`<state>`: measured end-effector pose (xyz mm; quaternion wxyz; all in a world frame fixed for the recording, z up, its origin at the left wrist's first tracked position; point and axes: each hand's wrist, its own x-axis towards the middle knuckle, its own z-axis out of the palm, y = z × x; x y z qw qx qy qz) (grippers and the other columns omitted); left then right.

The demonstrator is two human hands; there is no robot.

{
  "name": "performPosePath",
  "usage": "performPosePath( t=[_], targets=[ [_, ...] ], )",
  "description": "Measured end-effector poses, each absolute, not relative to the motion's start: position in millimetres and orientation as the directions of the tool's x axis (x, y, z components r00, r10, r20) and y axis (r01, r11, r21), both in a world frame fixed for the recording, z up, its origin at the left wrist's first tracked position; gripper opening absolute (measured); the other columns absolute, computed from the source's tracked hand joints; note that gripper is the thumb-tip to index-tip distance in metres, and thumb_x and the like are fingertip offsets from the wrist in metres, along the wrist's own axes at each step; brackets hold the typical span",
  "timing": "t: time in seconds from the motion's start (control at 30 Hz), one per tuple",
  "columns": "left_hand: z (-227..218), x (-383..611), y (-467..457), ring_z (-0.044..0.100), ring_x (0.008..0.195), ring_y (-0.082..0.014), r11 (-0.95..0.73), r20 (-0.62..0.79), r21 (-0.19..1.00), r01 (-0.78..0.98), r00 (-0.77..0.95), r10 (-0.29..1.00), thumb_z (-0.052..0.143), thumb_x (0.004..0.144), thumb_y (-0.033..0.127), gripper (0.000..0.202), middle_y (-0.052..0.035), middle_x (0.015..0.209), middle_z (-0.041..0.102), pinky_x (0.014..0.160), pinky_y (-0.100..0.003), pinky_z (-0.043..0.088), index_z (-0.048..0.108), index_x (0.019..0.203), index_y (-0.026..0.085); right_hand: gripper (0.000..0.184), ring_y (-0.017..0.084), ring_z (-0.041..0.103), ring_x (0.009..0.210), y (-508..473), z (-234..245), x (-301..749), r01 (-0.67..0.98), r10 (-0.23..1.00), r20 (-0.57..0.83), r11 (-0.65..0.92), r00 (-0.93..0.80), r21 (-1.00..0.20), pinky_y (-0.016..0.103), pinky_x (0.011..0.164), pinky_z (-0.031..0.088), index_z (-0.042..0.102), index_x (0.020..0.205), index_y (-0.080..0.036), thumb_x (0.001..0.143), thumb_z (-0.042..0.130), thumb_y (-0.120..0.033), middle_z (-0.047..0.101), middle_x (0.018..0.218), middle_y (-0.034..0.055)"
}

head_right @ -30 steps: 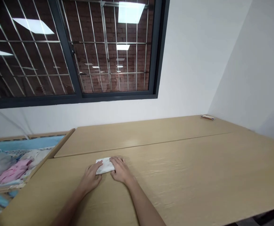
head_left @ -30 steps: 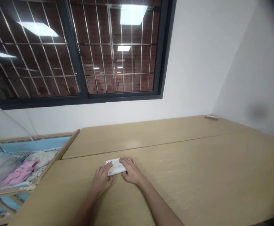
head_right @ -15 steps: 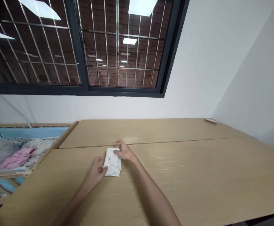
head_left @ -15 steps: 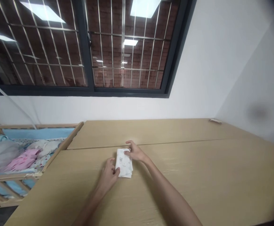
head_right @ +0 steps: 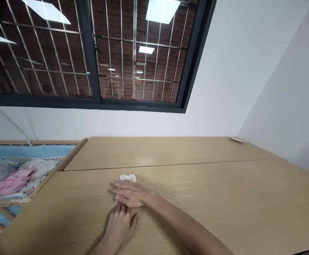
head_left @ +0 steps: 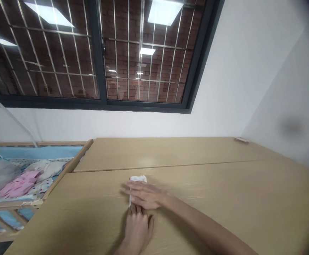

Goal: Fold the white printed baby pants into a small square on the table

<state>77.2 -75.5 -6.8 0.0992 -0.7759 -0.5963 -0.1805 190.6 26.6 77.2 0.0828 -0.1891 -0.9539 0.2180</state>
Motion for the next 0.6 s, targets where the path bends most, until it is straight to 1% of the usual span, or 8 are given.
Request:
performPosePath(
  t=[0.07, 0.13, 0.23, 0.33, 0.43, 0.53, 0.57, 0.6],
  targets=[
    [-17.4, 86.3, -77.4, 0.066, 0.106, -0.0386, -0.243, 0.36, 0.015, 0.97, 0.221, 0.906, 0.048, 0.094, 0.04, 0.045, -0.0231, 0.108, 0.072, 0.093, -0.049, 0.053, 0.074, 0.11, 0.006, 0.051, 0.02, 0.02, 0.153, 25.0, 67.9, 194.1, 0.309, 0.351, 0.007, 0.834, -0.936, -0.458, 0.041, 0.125, 0.015, 0.033, 0.157, -0.03, 0.107, 0.033, -0.041, 0.026, 0.164, 0.0014],
    [-24.8, 89.8, -75.3, 0.065, 0.111, -0.0402, -0.227, 0.357, -0.017, 0.974, 0.218, 0.908, 0.05, 0.093, 0.039, 0.046, -0.0245, 0.114, 0.071, 0.095, -0.05, 0.052, 0.073, 0.114, 0.005, 0.051, 0.02, 0.02, 0.153, 34.2, 58.1, 199.0, 0.332, 0.358, -0.028, 0.832, -0.933, -0.444, 0.041, 0.125, 0.014, 0.033, 0.157, -0.029, 0.107, 0.032, -0.041, 0.027, 0.164, 0.0026],
    [-33.3, 89.0, -69.9, 0.06, 0.121, -0.0413, -0.234, 0.379, -0.043, 0.971, 0.232, 0.896, 0.052, 0.093, 0.04, 0.051, -0.0271, 0.126, 0.065, 0.096, -0.05, 0.053, 0.066, 0.125, 0.002, 0.052, 0.02, 0.016, 0.154, 60.9, 51.9, 204.4, 0.38, 0.404, -0.018, 0.842, -0.915, -0.383, 0.042, 0.126, 0.009, 0.028, 0.158, -0.028, 0.107, 0.031, -0.041, 0.023, 0.165, 0.0025],
    [-35.6, 88.3, -67.8, 0.06, 0.122, -0.0409, -0.247, 0.373, -0.055, 0.967, 0.249, 0.894, 0.052, 0.094, 0.039, 0.053, -0.0292, 0.132, 0.061, 0.096, -0.049, 0.053, 0.063, 0.13, 0.001, 0.055, 0.019, 0.012, 0.154, 89.0, 52.6, 204.8, 0.436, 0.466, 0.001, 0.829, -0.885, -0.35, 0.04, 0.126, 0.008, 0.024, 0.16, -0.024, 0.107, 0.027, -0.042, 0.018, 0.166, 0.0041],
    [-20.8, 85.2, -67.1, 0.06, 0.122, -0.0391, -0.236, 0.337, -0.033, 0.971, 0.233, 0.912, 0.052, 0.093, 0.037, 0.05, -0.0267, 0.134, 0.06, 0.094, -0.044, 0.054, 0.063, 0.13, 0.004, 0.057, 0.019, 0.016, 0.154, 104.4, 51.5, 202.9, 0.476, 0.514, 0.015, 0.804, -0.858, -0.355, 0.039, 0.125, 0.011, 0.026, 0.159, -0.022, 0.106, 0.03, -0.044, 0.023, 0.165, 0.0058],
    [9.5, 69.8, -60.3, 0.07, 0.1, -0.0292, -0.195, 0.29, 0.096, 0.976, 0.16, 0.944, 0.043, 0.098, 0.035, 0.038, -0.0157, 0.115, 0.072, 0.079, -0.035, 0.055, 0.07, 0.116, 0.016, 0.057, 0.022, 0.022, 0.152, 100.2, 47.3, 202.5, 0.508, 0.556, 0.093, 0.806, -0.826, -0.303, 0.043, 0.124, 0.014, 0.03, 0.158, -0.023, 0.105, 0.033, -0.045, 0.029, 0.164, 0.0076],
    [19.4, 61.6, -56.5, 0.071, 0.092, -0.0269, -0.152, 0.284, 0.141, 0.978, 0.108, 0.953, 0.038, 0.1, 0.036, 0.038, -0.0127, 0.104, 0.074, 0.076, -0.035, 0.054, 0.071, 0.108, 0.018, 0.057, 0.024, 0.024, 0.151, 95.0, 45.7, 202.8, 0.534, 0.583, 0.141, 0.8, -0.801, -0.274, 0.045, 0.122, 0.015, 0.032, 0.157, -0.023, 0.105, 0.034, -0.046, 0.032, 0.163, 0.0094],
    [27.5, 52.6, -52.1, 0.07, 0.089, -0.0273, -0.097, 0.291, 0.164, 0.982, 0.046, 0.956, 0.034, 0.101, 0.039, 0.042, -0.0121, 0.097, 0.074, 0.076, -0.036, 0.052, 0.071, 0.102, 0.018, 0.057, 0.027, 0.029, 0.148, 88.6, 44.0, 203.2, 0.573, 0.619, 0.192, 0.781, -0.761, -0.248, 0.047, 0.12, 0.019, 0.036, 0.154, -0.022, 0.104, 0.036, -0.047, 0.036, 0.16, 0.012]
  ],
)
